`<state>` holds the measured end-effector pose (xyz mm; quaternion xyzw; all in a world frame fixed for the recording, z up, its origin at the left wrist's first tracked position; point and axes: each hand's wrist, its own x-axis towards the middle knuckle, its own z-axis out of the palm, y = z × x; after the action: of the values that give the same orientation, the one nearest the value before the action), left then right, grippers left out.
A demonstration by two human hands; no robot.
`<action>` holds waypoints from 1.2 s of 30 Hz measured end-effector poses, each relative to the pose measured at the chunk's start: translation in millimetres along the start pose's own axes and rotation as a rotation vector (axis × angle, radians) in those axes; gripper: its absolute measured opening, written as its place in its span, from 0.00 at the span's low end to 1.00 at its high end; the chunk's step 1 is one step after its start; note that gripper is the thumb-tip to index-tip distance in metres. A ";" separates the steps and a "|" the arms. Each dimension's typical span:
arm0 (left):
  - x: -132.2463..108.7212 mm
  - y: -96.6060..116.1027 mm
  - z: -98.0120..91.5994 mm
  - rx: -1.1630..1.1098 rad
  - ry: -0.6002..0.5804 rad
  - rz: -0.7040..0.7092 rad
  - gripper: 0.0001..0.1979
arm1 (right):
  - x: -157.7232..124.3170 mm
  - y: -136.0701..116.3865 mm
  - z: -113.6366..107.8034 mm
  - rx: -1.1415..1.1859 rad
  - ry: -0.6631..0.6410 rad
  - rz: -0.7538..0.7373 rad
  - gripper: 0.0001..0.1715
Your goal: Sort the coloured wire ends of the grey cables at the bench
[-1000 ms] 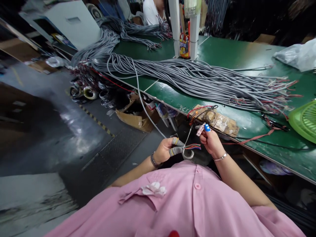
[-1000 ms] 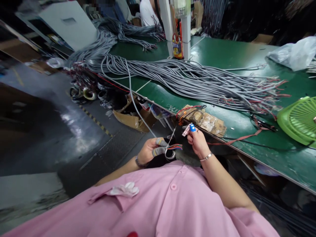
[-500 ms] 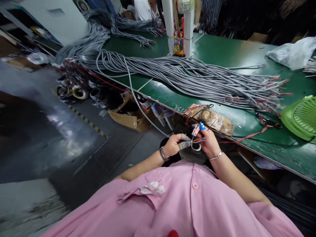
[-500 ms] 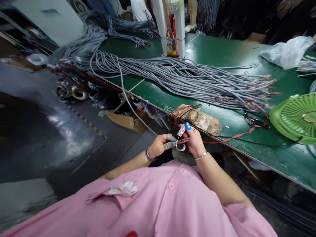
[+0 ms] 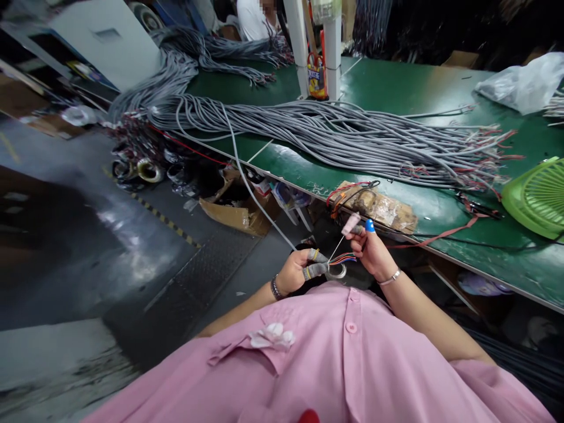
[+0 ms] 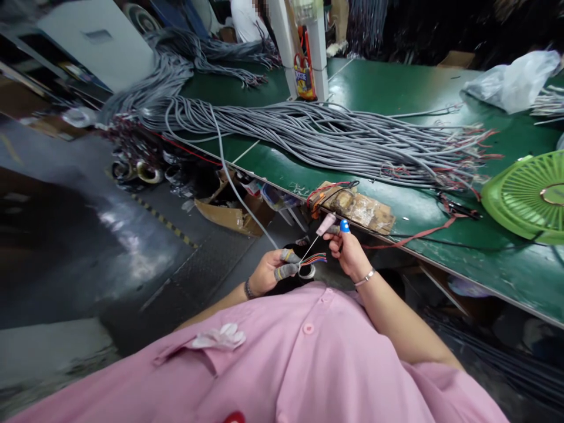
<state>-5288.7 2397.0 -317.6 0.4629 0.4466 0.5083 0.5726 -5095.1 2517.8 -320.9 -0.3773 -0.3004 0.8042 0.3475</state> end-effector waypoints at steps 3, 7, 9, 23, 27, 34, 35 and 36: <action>-11.3 1.4 -1.9 0.040 -0.003 0.025 0.16 | -5.4 -0.7 -2.6 -0.012 0.006 0.000 0.30; -23.0 0.1 -2.8 0.120 0.011 0.116 0.14 | -12.9 -1.0 -3.4 -0.027 0.000 -0.007 0.29; -27.6 -2.3 -3.3 0.174 0.016 0.196 0.12 | -16.7 -0.6 -4.2 -0.041 -0.011 -0.016 0.28; -25.5 -3.6 3.4 0.265 0.101 0.257 0.12 | -20.1 -5.3 -3.0 -0.105 -0.059 0.022 0.31; 0.6 -0.9 5.2 0.126 0.109 0.194 0.13 | 2.5 -16.9 6.5 -0.180 -0.073 -0.040 0.30; 36.3 -9.5 4.0 0.011 0.057 0.138 0.14 | 18.7 -2.8 8.4 -0.379 0.156 -0.429 0.34; 38.6 -11.4 3.6 0.006 0.051 0.128 0.14 | 19.0 -1.2 9.1 -0.342 0.137 -0.409 0.34; 40.5 -13.2 3.2 0.004 0.046 0.119 0.15 | 19.4 -0.4 10.4 -0.292 0.107 -0.366 0.35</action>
<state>-5279.9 2436.3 -331.7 0.4781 0.4325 0.5510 0.5299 -5112.7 2531.0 -322.7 -0.4050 -0.4578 0.6547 0.4447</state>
